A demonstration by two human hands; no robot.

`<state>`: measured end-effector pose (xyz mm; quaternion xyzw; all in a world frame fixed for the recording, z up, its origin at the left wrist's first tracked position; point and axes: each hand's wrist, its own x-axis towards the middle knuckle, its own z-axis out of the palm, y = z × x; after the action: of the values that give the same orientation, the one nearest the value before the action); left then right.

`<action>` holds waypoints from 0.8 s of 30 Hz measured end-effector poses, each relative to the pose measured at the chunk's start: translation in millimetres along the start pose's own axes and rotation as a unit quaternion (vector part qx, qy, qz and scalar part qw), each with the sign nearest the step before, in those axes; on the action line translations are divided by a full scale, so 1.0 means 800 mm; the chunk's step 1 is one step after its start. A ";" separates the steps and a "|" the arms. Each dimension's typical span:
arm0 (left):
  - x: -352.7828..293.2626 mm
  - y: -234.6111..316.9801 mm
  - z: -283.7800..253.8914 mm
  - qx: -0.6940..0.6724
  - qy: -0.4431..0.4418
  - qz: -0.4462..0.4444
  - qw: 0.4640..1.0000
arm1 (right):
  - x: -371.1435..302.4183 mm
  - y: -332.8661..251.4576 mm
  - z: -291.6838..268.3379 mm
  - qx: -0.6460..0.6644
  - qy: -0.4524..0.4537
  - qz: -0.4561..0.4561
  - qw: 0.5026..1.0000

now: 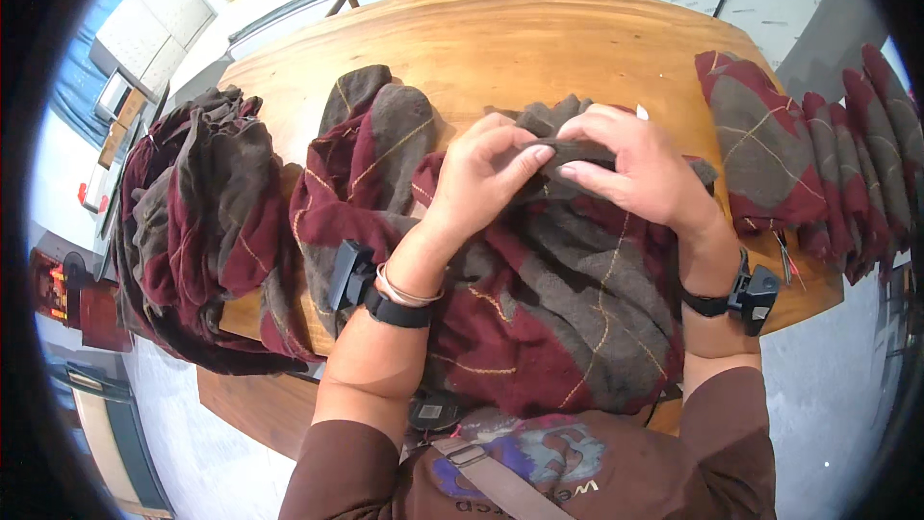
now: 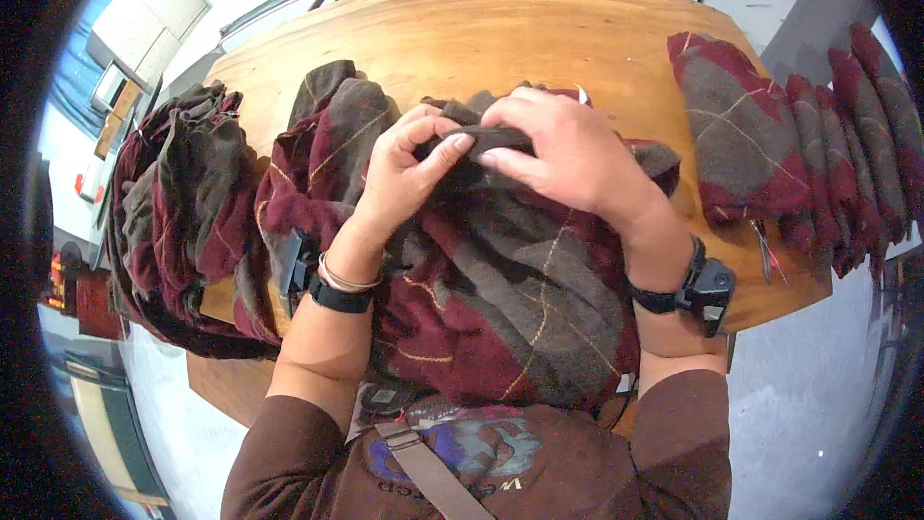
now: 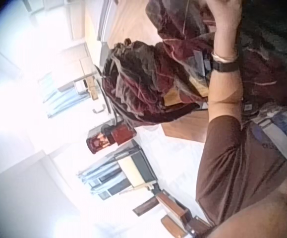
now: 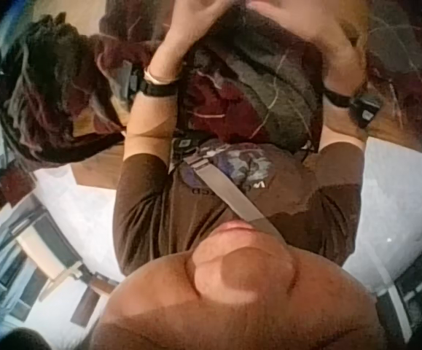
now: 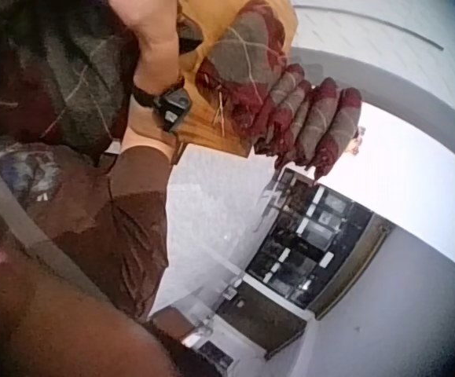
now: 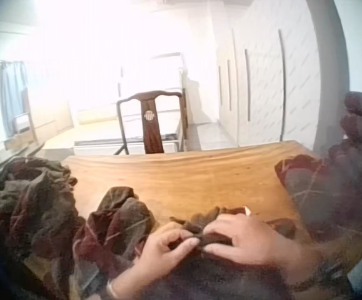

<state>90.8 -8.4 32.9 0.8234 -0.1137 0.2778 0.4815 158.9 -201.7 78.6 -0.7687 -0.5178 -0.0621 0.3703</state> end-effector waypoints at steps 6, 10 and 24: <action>0.000 0.003 -0.005 -0.044 0.001 -0.018 0.999 | 0.003 0.002 -0.006 0.025 -0.036 0.053 0.998; -0.001 -0.002 -0.003 -0.102 0.008 -0.036 0.994 | 0.004 0.002 -0.010 0.067 -0.049 0.089 0.993; -0.006 -0.005 -0.001 -0.150 0.026 -0.116 0.982 | 0.001 0.010 0.019 0.070 0.079 0.060 0.993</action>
<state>88.5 -6.5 27.8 0.7420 -0.0451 0.2211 0.6313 161.8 -192.7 64.3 -0.7631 -0.4431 -0.0637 0.4660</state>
